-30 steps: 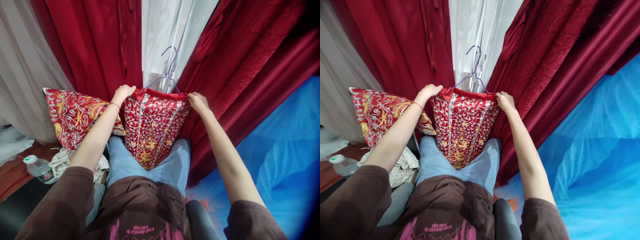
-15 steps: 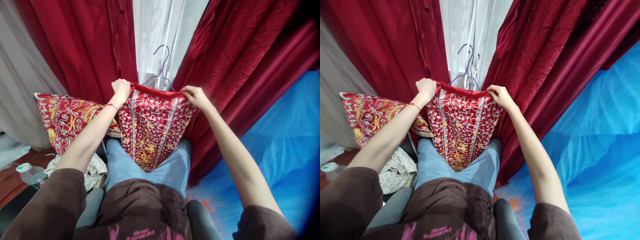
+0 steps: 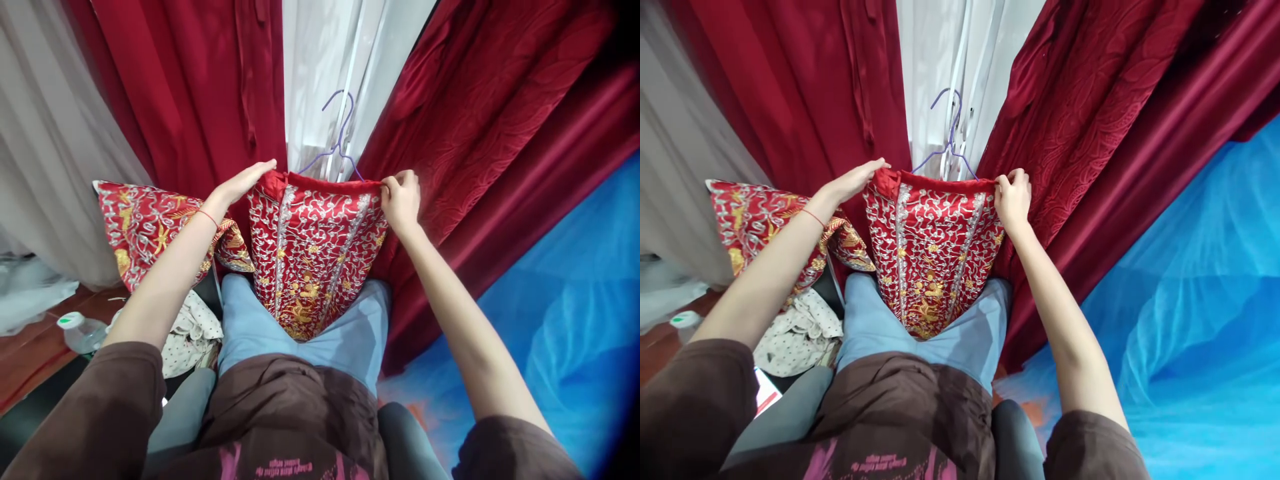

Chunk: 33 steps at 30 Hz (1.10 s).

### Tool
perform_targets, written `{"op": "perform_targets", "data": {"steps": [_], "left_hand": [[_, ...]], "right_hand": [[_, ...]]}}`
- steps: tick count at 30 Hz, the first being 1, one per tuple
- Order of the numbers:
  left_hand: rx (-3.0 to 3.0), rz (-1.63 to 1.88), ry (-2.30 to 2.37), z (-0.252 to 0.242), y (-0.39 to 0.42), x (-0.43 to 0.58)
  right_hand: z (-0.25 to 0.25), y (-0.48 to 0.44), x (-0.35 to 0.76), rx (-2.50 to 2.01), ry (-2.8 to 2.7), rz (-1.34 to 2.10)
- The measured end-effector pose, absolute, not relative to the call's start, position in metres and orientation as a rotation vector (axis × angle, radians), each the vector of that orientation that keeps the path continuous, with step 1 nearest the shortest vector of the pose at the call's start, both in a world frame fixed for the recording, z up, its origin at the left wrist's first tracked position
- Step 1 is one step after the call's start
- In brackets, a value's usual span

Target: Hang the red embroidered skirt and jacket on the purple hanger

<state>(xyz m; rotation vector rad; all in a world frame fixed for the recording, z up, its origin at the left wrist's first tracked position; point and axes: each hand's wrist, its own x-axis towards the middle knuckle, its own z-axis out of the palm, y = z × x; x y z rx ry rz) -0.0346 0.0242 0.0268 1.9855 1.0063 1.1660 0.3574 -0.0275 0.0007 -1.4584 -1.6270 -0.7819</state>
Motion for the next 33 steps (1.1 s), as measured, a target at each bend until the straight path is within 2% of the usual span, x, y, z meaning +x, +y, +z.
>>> {"op": "perform_targets", "data": {"steps": [3,8,12,15,18,21,26,29,33], "left_hand": [[2.120,1.029,0.866,0.027,0.011,-0.038],[2.306,0.972,0.946,0.029,0.002,-0.025],[2.220,1.256,1.031,0.024,0.006,-0.014],[1.888,1.546,1.021,0.019,0.011,-0.007],[1.540,1.687,0.966,0.019,0.016,-0.003],[1.489,1.726,0.957,0.019,0.015,-0.004],[1.724,1.875,1.297,-0.002,-0.006,-0.013],[2.032,1.540,1.640,-0.022,-0.021,-0.016],[2.148,0.706,1.991,-0.036,-0.026,-0.010]], "right_hand": [[-0.016,-0.030,0.325,-1.376,-1.547,-0.802],[-0.048,-0.043,0.241,-1.305,-2.152,-0.760],[-0.066,-0.052,0.179,-1.380,-2.334,-0.625],[-0.066,-0.050,0.150,-1.553,-2.212,-0.346],[-0.057,-0.040,0.136,-1.689,-2.052,-0.099],[-0.048,-0.030,0.130,-1.722,-2.013,-0.065],[-0.047,-0.021,0.127,-1.732,-2.028,-0.145],[-0.049,-0.014,0.123,-1.681,-2.036,-0.157],[-0.051,0.003,0.114,-1.640,-1.981,-0.146]]}}
